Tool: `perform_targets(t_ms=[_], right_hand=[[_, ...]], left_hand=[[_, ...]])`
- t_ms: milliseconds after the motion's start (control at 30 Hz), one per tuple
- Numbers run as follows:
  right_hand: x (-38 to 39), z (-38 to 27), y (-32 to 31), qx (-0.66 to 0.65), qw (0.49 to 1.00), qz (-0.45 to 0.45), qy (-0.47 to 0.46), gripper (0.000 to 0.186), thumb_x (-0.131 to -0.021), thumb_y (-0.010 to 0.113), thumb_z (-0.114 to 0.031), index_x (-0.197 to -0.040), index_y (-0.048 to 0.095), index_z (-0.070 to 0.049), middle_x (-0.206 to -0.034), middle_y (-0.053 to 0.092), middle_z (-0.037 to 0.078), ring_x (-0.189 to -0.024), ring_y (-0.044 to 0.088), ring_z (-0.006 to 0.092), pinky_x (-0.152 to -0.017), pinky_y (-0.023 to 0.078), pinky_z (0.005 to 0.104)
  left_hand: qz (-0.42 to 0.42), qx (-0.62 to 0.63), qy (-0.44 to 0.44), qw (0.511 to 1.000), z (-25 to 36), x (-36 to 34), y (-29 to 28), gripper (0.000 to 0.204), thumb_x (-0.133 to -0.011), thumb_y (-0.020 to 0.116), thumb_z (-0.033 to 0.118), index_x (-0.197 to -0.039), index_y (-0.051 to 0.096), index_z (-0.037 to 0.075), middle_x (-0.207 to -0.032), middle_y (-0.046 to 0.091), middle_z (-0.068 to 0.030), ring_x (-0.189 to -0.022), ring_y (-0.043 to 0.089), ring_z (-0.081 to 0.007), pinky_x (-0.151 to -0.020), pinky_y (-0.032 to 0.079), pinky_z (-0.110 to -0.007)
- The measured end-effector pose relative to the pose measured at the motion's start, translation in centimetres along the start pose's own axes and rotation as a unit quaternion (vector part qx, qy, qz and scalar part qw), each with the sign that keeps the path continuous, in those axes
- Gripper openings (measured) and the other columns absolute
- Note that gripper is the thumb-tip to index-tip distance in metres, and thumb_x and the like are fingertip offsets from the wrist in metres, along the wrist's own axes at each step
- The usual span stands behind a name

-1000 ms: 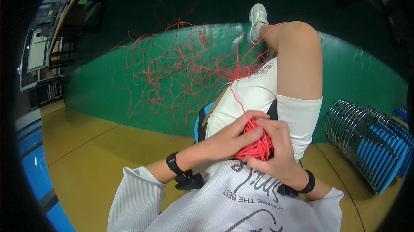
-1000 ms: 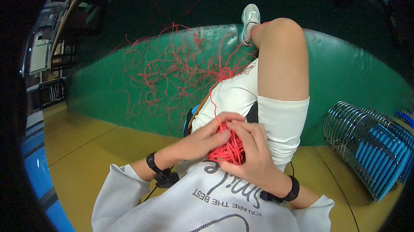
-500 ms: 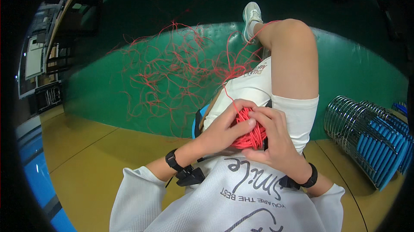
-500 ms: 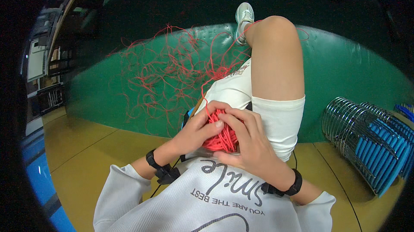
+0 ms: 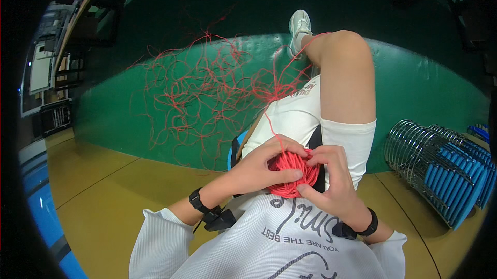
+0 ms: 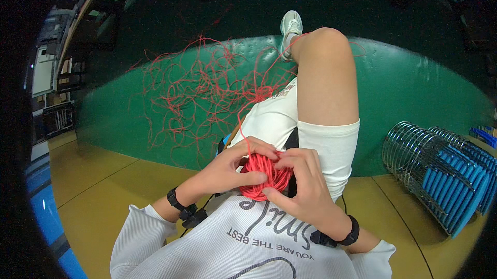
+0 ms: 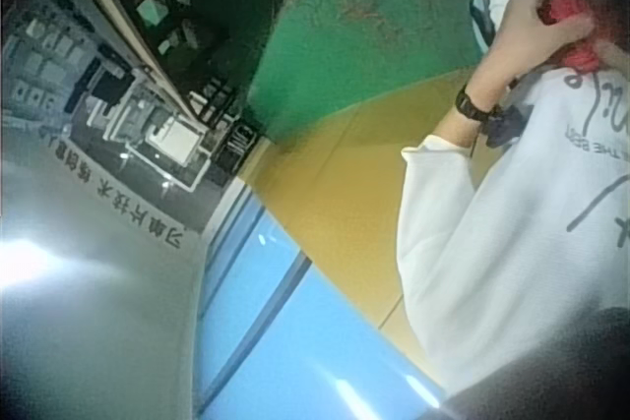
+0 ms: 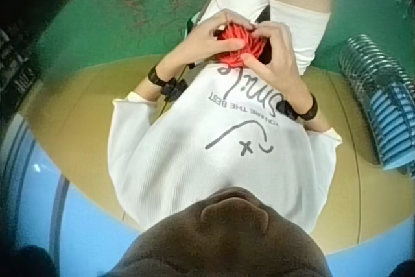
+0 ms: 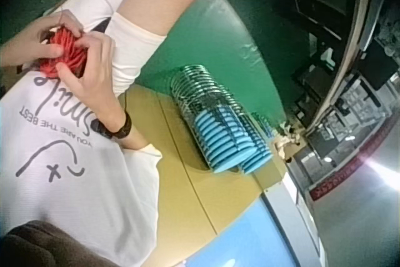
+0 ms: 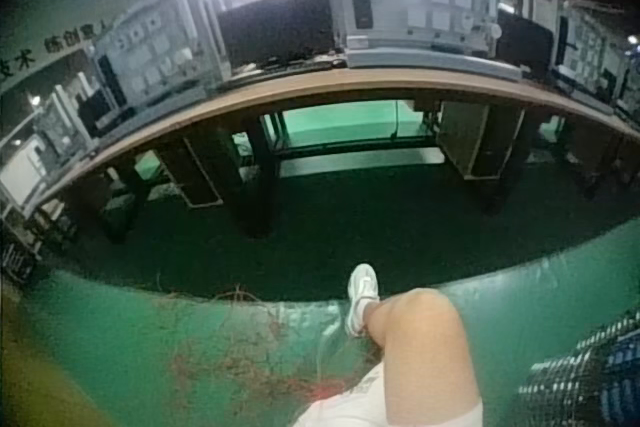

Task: The person winds a long red string into a ball by hand while sitting on the floor. They wrap sections of the string around a central mass until the loose pile is gathered into a single ball.

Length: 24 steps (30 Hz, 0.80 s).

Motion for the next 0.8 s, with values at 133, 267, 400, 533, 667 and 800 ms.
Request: perform_targets(t_ms=[133, 267, 400, 533, 667, 800], right_hand=[[1.0, -0.7, 1.4, 0.052, 0.997, -0.055, -0.030, 0.033, -0.070, 0.082, -0.015, -0.093, 0.061, -0.004, -0.109, 0.057, 0.013, -0.106, 0.052, 0.0322, -0.092, 0.044, 0.0411], [1.5, -2.0, 2.1, 0.076, 0.992, -0.070, -0.070, 0.028, -0.070, 0.080, -0.014, -0.090, 0.062, -0.004, -0.108, 0.057, 0.010, -0.108, 0.051, 0.0319, -0.092, 0.045, 0.0421], [0.9, -1.5, 1.4, 0.065, 0.988, -0.092, -0.101, 0.023, -0.075, 0.075, -0.008, -0.094, 0.062, -0.002, -0.103, 0.059, 0.012, -0.101, 0.055, 0.0315, -0.089, 0.047, 0.0408], [-1.0, 0.7, -0.5, 0.006, 0.999, -0.046, -0.019, 0.024, -0.082, 0.063, -0.001, -0.106, 0.060, 0.000, -0.102, 0.059, 0.016, -0.091, 0.060, 0.0311, -0.085, 0.049, 0.0388], [-3.5, 0.8, 0.5, -0.042, 0.997, -0.056, 0.029, 0.027, -0.090, 0.059, -0.010, -0.115, 0.058, 0.001, -0.104, 0.059, 0.018, -0.094, 0.061, 0.0314, -0.084, 0.050, 0.0378], [-3.0, 4.4, 4.0, -0.088, 0.960, -0.136, 0.227, 0.033, -0.096, 0.056, -0.024, -0.117, 0.056, 0.002, -0.098, 0.066, 0.019, -0.088, 0.066, 0.0318, -0.081, 0.051, 0.0378]], left_hand=[[0.024, 0.062, -0.019, 0.998, -1.4, 1.2, 0.1, 0.035, -0.077, 0.082, 0.015, -0.104, 0.060, 0.006, -0.121, 0.055, -0.0082, -0.134, 0.044, -0.0275, -0.111, 0.035, -0.043], [-0.004, -0.012, -0.017, 1.000, -0.7, 1.4, 0.3, 0.035, -0.077, 0.083, 0.017, -0.100, 0.058, 0.007, -0.119, 0.053, -0.0094, -0.133, 0.044, -0.0281, -0.111, 0.034, -0.043], [-0.026, -0.043, -0.013, 0.999, -0.5, 1.3, 1.2, 0.026, -0.083, 0.077, 0.016, -0.097, 0.057, 0.007, -0.116, 0.052, -0.0103, -0.132, 0.045, -0.0286, -0.111, 0.033, -0.043], [-0.015, -0.065, -0.002, 0.998, 0.6, 0.9, 1.6, 0.015, -0.090, 0.068, 0.015, -0.095, 0.058, 0.005, -0.113, 0.052, -0.0110, -0.130, 0.047, -0.0282, -0.109, 0.035, -0.041], [-0.039, -0.105, -0.057, 0.992, 0.1, 0.8, 2.9, 0.015, -0.092, 0.064, 0.015, -0.095, 0.061, 0.000, -0.105, 0.055, -0.0156, -0.122, 0.054, -0.0317, -0.102, 0.042, -0.037], [0.015, -0.191, 0.057, 0.980, 1.2, 0.9, 3.6, 0.030, -0.089, 0.065, 0.015, -0.110, 0.061, -0.005, -0.108, 0.056, -0.0195, -0.109, 0.056, -0.0355, -0.097, 0.045, -0.039]])
Point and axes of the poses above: each hand's wrist, its own x-axis away from the middle knuckle, its own y-axis out of the palm, z = x × y, the point moved 9 cm from there along -x, towards the middle knuckle
